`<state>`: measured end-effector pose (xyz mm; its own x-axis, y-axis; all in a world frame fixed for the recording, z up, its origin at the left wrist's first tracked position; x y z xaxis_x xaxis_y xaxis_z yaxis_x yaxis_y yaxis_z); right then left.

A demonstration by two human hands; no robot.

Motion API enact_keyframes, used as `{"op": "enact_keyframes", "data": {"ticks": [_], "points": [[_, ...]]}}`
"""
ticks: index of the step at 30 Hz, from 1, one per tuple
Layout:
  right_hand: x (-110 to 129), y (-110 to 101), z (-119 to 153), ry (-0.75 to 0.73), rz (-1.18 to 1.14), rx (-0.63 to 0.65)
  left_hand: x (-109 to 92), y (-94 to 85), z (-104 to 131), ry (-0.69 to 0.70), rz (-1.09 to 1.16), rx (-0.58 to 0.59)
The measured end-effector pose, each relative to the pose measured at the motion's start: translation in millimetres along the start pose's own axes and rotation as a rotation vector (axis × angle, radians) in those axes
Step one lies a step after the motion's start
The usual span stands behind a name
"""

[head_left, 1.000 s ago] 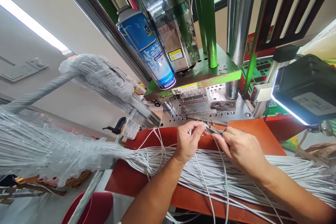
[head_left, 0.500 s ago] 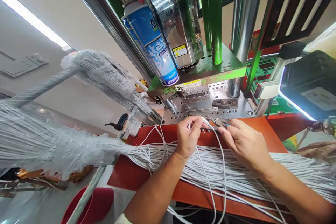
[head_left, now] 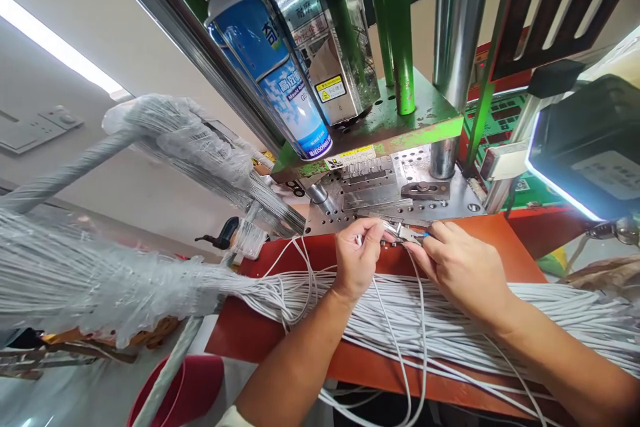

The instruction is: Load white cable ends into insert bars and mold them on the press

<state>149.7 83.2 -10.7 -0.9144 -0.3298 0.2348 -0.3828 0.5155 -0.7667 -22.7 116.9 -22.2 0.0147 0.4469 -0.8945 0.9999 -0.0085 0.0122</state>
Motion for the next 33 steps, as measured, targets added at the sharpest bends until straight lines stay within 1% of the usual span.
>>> {"op": "enact_keyframes", "data": {"ticks": [3, 5, 8, 10, 11, 13, 17, 21, 26, 30, 33], "points": [[-1.4, 2.7, 2.9, 0.019, -0.049, 0.007, 1.5, -0.7, 0.4, -0.008, -0.008, -0.009], [-3.7, 7.2, 4.6, 0.045, -0.101, 0.058, 1.3, 0.0, 0.3, -0.004, 0.024, -0.001], [-7.9, 14.6, 5.7, 0.090, -0.220, 0.171, 1.4, 2.5, -0.2, -0.001, 0.092, 0.031], [-11.6, 16.9, 5.1, 0.138, -0.306, 0.216, 2.2, 3.7, -1.1, -0.007, 0.128, 0.048], [-13.5, 16.7, 4.5, 0.164, -0.324, 0.215, 2.6, 3.8, -1.7, -0.012, 0.142, 0.051], [-15.8, 14.5, 3.1, 0.195, -0.278, 0.184, 3.1, 2.8, -3.3, -0.020, 0.156, 0.050], [-11.0, 9.0, 1.8, 0.130, -0.124, 0.121, 1.4, -0.2, -6.4, -0.015, 0.126, 0.062], [-8.8, 9.1, 2.3, 0.088, -0.152, 0.137, 0.7, -1.6, -7.6, -0.013, 0.060, 0.086], [-11.8, 10.4, 2.2, 0.091, -0.182, 0.177, 3.0, -0.1, -7.9, -0.020, 0.082, 0.097], [-9.8, 5.8, 3.7, 0.084, -0.115, 0.132, 3.4, 1.1, -6.4, -0.013, 0.085, 0.102], [-6.8, 2.8, 6.4, 0.089, -0.107, 0.098, 3.9, 0.2, -4.6, -0.034, 0.010, 0.094]]}}
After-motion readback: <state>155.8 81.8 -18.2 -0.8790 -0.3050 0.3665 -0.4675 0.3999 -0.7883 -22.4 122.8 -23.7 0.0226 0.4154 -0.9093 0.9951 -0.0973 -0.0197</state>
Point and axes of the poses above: each hand's wrist, its own z-axis away from the middle knuckle, its own y-axis out of the palm, x = y × z, the point moved 5 cm from there along -z, towards the middle knuckle, and after that the axes turned 10 degrees about y, right-handed, at the moved point
